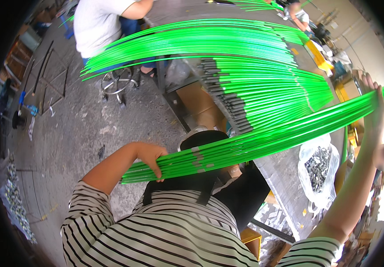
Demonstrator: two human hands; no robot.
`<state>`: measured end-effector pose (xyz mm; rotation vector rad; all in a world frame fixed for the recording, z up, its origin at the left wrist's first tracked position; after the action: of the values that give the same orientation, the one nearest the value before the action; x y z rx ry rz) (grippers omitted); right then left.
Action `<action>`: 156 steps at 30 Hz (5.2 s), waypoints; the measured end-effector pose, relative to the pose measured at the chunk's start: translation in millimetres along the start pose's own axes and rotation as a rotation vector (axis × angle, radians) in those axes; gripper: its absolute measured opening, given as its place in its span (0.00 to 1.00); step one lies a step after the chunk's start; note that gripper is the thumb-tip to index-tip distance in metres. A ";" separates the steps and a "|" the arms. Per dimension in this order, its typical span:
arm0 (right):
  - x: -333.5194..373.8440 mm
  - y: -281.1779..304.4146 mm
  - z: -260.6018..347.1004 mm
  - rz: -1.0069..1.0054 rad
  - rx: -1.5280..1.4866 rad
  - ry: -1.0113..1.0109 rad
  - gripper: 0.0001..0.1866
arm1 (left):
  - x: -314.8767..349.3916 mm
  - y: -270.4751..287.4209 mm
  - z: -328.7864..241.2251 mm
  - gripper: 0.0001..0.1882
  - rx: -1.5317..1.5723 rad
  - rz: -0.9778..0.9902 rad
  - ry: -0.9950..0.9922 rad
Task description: The person assembles long green poles by inserting small metal caps into their ends. They pick up bundles of poles, separate them, and attach the caps one by one before placing the finished poles back on the table.
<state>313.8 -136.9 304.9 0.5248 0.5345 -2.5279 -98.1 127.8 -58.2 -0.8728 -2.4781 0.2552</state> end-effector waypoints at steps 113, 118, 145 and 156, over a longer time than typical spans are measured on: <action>280.0 -248.0 -283.3 1.084 0.392 -0.217 0.11 | 62.7 13.5 -107.4 0.15 -0.432 -0.838 -0.597; 275.2 -246.3 -288.8 1.186 0.403 -0.264 0.13 | 60.6 17.0 -113.7 0.15 -0.480 -0.761 -0.675; 244.9 -228.9 -277.2 0.937 0.415 -0.064 0.08 | 89.0 5.5 -243.8 0.17 -0.302 -0.768 -0.582; 232.5 -234.4 -258.7 0.731 0.143 -0.065 0.08 | 132.6 -58.3 -349.0 0.15 -0.544 -0.827 -0.613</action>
<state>68.4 79.1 42.1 0.5604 0.0973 -1.8760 -39.8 169.8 312.8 0.1717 -3.2970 -0.5370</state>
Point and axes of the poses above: each hand's wrist, its own x-axis away from the middle knuckle, its own y-axis out of the back of the hand, z = x × y, the point moved 2 cm from there along -x, towards the middle knuckle, and after that the axes turned 7 degrees about y, right-handed, at the moved point
